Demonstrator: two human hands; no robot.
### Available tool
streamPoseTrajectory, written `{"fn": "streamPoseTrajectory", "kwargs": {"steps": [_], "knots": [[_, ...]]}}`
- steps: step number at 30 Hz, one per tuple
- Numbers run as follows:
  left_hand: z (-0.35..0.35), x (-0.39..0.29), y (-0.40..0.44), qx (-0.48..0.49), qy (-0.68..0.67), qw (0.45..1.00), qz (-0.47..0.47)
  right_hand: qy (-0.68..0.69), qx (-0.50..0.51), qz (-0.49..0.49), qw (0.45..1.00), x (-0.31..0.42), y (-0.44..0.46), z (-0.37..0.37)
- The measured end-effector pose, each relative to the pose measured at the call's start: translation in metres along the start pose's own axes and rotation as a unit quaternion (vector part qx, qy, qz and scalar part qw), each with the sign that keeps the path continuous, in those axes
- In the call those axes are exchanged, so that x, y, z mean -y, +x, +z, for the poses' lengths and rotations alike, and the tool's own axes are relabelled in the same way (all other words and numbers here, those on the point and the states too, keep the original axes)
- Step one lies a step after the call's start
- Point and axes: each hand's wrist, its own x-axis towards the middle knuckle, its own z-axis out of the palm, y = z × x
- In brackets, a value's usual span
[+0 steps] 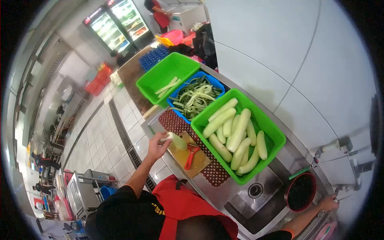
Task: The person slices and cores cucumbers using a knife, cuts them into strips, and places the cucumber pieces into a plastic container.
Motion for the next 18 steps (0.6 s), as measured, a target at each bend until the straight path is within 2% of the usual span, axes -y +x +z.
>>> {"fn": "streamPoseTrajectory", "kwargs": {"steps": [2,4,5,6,7,8,10,11,13,14,16,17,18], "knots": [[-0.001,0.005,0.0,0.007,0.015,1.0,0.025,0.003,-0.03,-0.006,1.0,-0.009,0.002,-0.007],[-0.002,0.004,0.003,0.001,-0.019,0.999,0.034,0.001,-0.104,-0.046,0.994,-0.007,0.0,-0.021],[-0.007,0.003,0.004,0.034,0.005,0.997,0.075,0.003,-0.108,-0.042,0.993,-0.008,-0.005,-0.029],[-0.012,0.004,0.006,0.067,0.03,0.99,0.117,0.019,-0.159,-0.069,0.985,-0.008,-0.012,-0.042],[-0.013,0.018,0.011,0.065,0.096,0.968,0.224,0.032,-0.209,-0.097,0.973,-0.009,-0.019,-0.054],[-0.015,0.024,0.013,0.067,0.094,0.967,0.228,0.03,-0.211,-0.094,0.972,-0.015,-0.025,-0.059],[-0.015,0.018,0.019,0.129,0.018,0.966,0.225,0.11,-0.185,-0.131,0.968,-0.027,-0.044,-0.078],[-0.022,0.01,0.021,0.149,0.021,0.96,0.237,0.101,-0.185,-0.13,0.969,-0.032,-0.056,-0.09],[-0.025,0.026,0.027,0.189,0.008,0.949,0.254,0.198,-0.027,0.014,0.98,0.006,-0.092,-0.152],[-0.025,0.034,0.032,0.219,-0.002,0.938,0.27,0.193,-0.033,0.018,0.981,0.033,-0.112,-0.194],[-0.021,0.049,0.039,0.225,0.002,0.926,0.304,0.283,0.065,0.041,0.956,0.08,-0.152,-0.27],[-0.016,0.056,0.043,0.227,0.01,0.916,0.33,0.296,0.089,0.064,0.949,0.081,-0.173,-0.282],[-0.009,0.066,0.049,0.239,-0.042,0.909,0.338,0.292,0.082,0.069,0.95,0.092,-0.196,-0.304]]}}
